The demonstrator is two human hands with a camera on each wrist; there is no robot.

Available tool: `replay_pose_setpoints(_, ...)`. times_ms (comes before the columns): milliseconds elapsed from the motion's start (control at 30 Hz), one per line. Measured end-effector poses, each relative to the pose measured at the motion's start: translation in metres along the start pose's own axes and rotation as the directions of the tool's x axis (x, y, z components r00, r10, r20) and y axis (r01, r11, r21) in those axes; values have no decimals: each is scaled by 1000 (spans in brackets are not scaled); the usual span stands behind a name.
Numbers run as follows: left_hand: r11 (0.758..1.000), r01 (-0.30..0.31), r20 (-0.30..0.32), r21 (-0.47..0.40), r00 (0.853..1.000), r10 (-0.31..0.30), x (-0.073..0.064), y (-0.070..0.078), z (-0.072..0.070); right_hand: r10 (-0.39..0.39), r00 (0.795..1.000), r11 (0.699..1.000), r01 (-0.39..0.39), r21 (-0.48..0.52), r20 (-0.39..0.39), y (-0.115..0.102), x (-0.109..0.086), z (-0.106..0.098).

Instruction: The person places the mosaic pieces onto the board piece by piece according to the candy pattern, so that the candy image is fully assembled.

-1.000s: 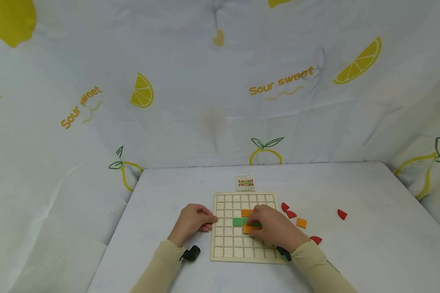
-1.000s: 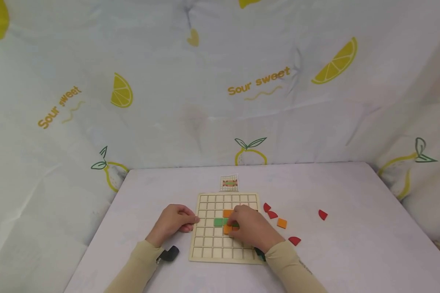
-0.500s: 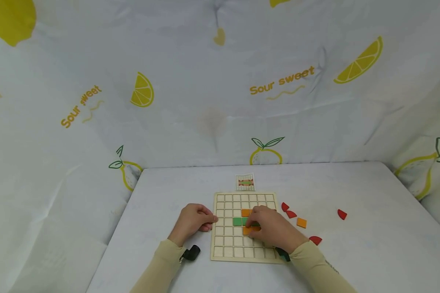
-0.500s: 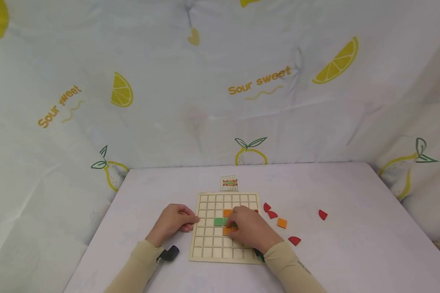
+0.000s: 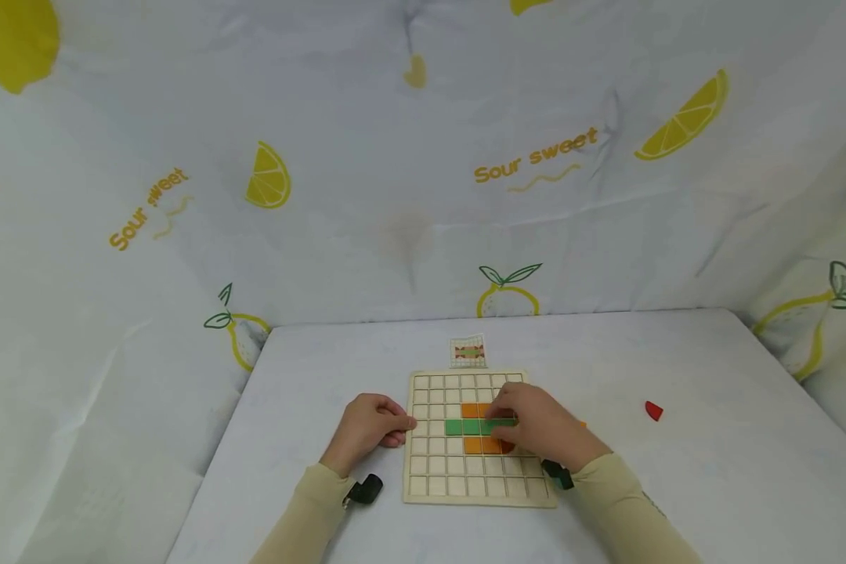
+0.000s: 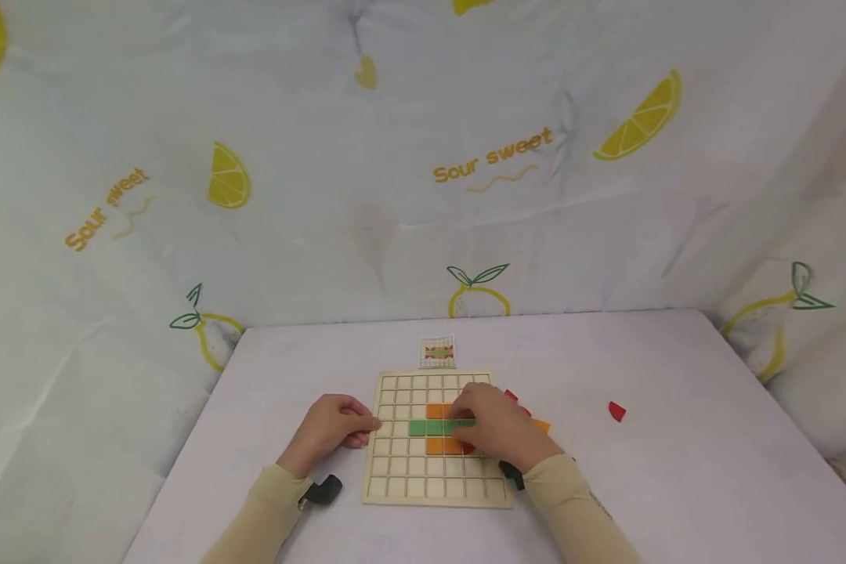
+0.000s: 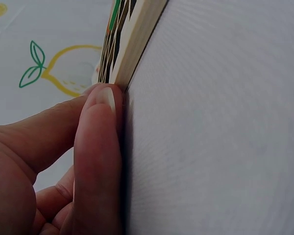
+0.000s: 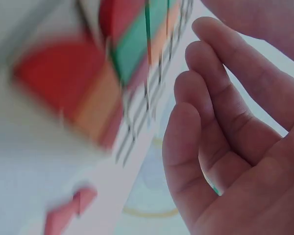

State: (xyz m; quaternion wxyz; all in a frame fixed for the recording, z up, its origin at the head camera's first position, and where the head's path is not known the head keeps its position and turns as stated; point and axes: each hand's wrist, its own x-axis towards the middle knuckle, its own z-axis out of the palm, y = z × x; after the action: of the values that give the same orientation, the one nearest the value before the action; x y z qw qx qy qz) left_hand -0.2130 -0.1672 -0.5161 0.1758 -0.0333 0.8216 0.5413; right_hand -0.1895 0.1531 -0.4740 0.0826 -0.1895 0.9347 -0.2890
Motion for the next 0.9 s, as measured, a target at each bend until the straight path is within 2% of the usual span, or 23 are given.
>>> replay_pose_setpoints(133, 1000, -1, -9, 0, 1000, 1, 1, -1, 0, 90, 995, 995, -89, 39, -30, 18, 3, -22)
replay_pose_setpoints(267, 1000, 9, -3, -6, 1000, -9, 2, -2, 0, 149, 988, 988, -146, 55, -49, 41, 1, -40)
replay_pose_setpoints(500, 1000, 8, -4, -8, 1000, -8, 1, -1, 2, 243, 969, 968, -239, 79, -40, 73, -4, -47)
replay_pose_setpoints(633, 1000, 13, -8, 2, 1000, -13, 0, -1, 3, 248, 969, 963, -245, 109, -15, 82, -7, -45)
replay_pose_setpoints(900, 1000, 13, -16, 13, 1000, -13, -2, -2, 1, 155, 988, 984, -153, 89, -18, 85, -2, -38)
